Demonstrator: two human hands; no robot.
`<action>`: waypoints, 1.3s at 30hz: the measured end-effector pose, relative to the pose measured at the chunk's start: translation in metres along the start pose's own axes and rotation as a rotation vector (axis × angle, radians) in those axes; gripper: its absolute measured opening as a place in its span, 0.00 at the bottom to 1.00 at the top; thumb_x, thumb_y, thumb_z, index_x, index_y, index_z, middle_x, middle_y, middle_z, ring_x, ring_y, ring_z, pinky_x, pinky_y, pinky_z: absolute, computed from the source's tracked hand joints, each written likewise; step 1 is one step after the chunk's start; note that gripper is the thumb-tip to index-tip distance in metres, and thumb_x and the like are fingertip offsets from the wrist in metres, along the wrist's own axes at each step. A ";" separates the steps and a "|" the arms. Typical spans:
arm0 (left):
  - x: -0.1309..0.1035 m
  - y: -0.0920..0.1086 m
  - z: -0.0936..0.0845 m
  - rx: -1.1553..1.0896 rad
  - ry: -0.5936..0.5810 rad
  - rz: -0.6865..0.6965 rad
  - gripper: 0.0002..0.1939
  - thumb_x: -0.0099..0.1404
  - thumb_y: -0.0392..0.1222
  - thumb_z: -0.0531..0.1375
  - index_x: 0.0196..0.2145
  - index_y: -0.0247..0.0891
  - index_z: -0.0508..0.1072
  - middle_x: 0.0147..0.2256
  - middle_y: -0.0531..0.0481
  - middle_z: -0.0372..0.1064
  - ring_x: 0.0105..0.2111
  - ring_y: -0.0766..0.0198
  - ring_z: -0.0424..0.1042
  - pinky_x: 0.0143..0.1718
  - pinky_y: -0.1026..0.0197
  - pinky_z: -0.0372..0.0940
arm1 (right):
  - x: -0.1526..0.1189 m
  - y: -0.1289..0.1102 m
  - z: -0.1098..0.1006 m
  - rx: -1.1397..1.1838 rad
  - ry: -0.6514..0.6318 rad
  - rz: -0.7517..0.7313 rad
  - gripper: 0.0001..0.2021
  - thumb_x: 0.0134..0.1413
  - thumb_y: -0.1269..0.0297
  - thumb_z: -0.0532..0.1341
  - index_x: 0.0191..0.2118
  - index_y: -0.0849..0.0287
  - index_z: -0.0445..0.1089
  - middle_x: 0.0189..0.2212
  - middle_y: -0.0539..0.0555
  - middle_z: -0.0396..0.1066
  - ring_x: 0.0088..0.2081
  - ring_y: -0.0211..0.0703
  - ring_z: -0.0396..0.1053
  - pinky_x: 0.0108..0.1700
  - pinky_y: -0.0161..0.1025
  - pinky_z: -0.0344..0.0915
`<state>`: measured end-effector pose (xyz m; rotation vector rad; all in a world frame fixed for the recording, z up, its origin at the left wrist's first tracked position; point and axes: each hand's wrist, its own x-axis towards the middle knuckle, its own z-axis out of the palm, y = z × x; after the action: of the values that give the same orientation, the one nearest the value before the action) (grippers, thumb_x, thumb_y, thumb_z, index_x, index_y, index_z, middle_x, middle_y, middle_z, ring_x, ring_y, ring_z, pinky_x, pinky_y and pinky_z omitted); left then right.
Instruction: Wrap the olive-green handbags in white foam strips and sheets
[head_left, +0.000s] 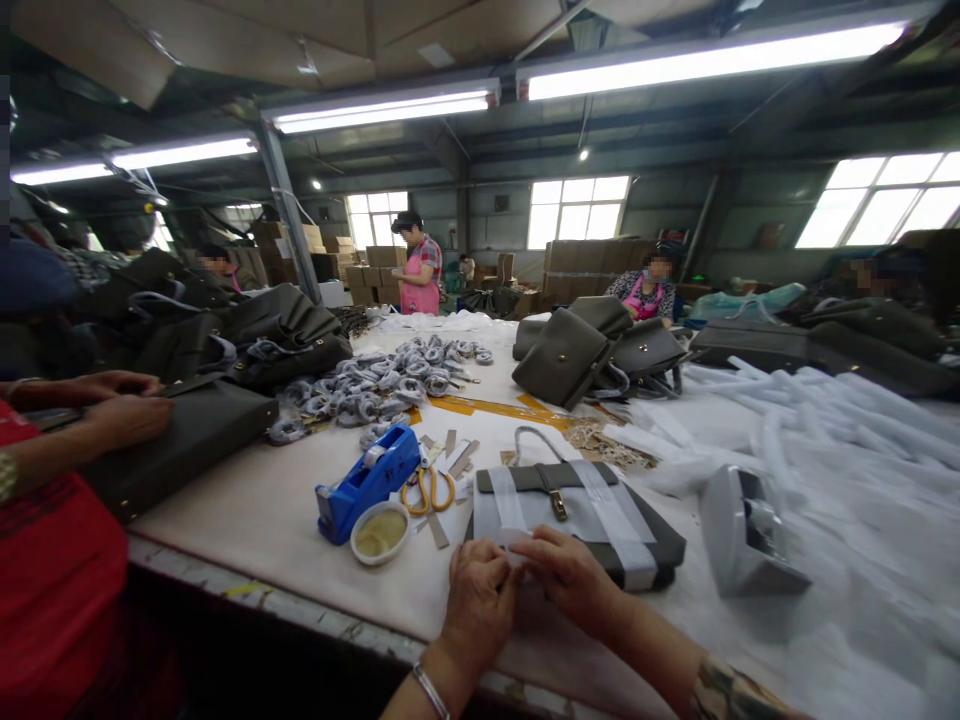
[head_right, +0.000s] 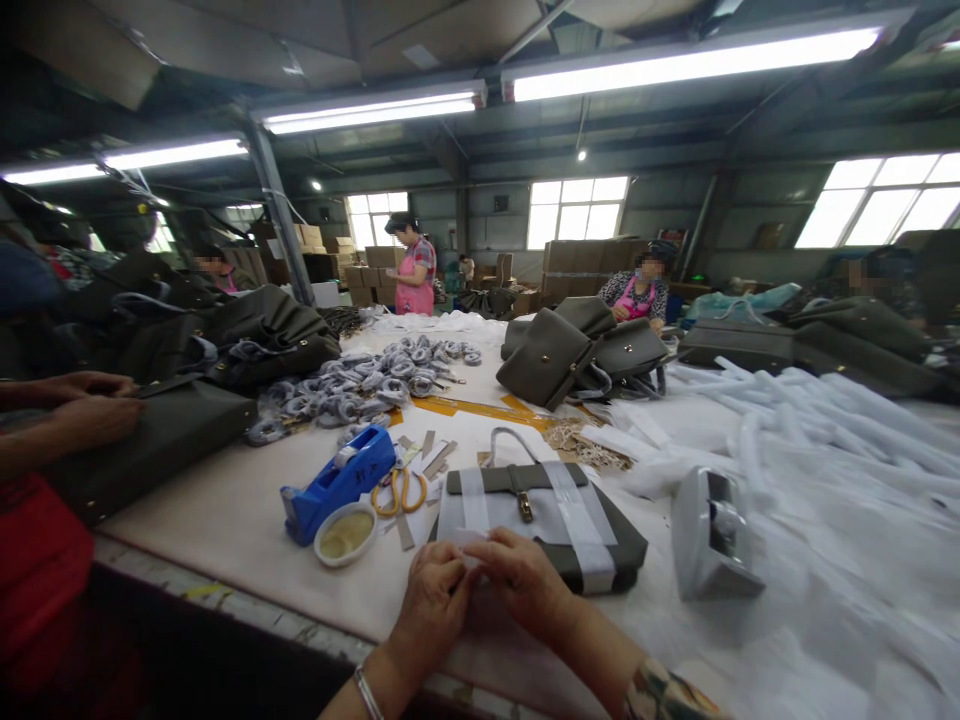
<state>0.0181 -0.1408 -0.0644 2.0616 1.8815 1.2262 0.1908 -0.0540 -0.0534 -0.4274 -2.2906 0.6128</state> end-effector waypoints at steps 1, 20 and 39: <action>0.000 0.000 0.000 0.005 0.007 0.007 0.15 0.72 0.42 0.56 0.26 0.40 0.70 0.31 0.50 0.68 0.38 0.58 0.67 0.44 0.51 0.59 | 0.002 0.001 0.001 0.015 0.000 0.019 0.18 0.62 0.72 0.55 0.52 0.53 0.75 0.38 0.55 0.71 0.38 0.44 0.71 0.39 0.38 0.69; 0.000 0.001 -0.002 -0.016 -0.030 -0.008 0.16 0.72 0.40 0.56 0.25 0.39 0.68 0.31 0.50 0.67 0.38 0.58 0.66 0.44 0.51 0.59 | 0.000 -0.017 -0.029 0.168 -0.212 0.095 0.15 0.50 0.76 0.59 0.42 0.56 0.78 0.53 0.59 0.70 0.54 0.50 0.69 0.57 0.47 0.64; -0.002 0.001 -0.004 -0.106 -0.017 0.004 0.14 0.72 0.44 0.57 0.28 0.41 0.73 0.34 0.50 0.71 0.40 0.58 0.67 0.45 0.51 0.58 | 0.016 -0.001 -0.011 0.040 -0.163 0.302 0.20 0.51 0.75 0.63 0.51 0.60 0.76 0.35 0.55 0.75 0.38 0.46 0.71 0.44 0.42 0.68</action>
<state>0.0171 -0.1446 -0.0619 2.0166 1.7659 1.2759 0.1876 -0.0440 -0.0371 -0.7367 -2.3811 0.8694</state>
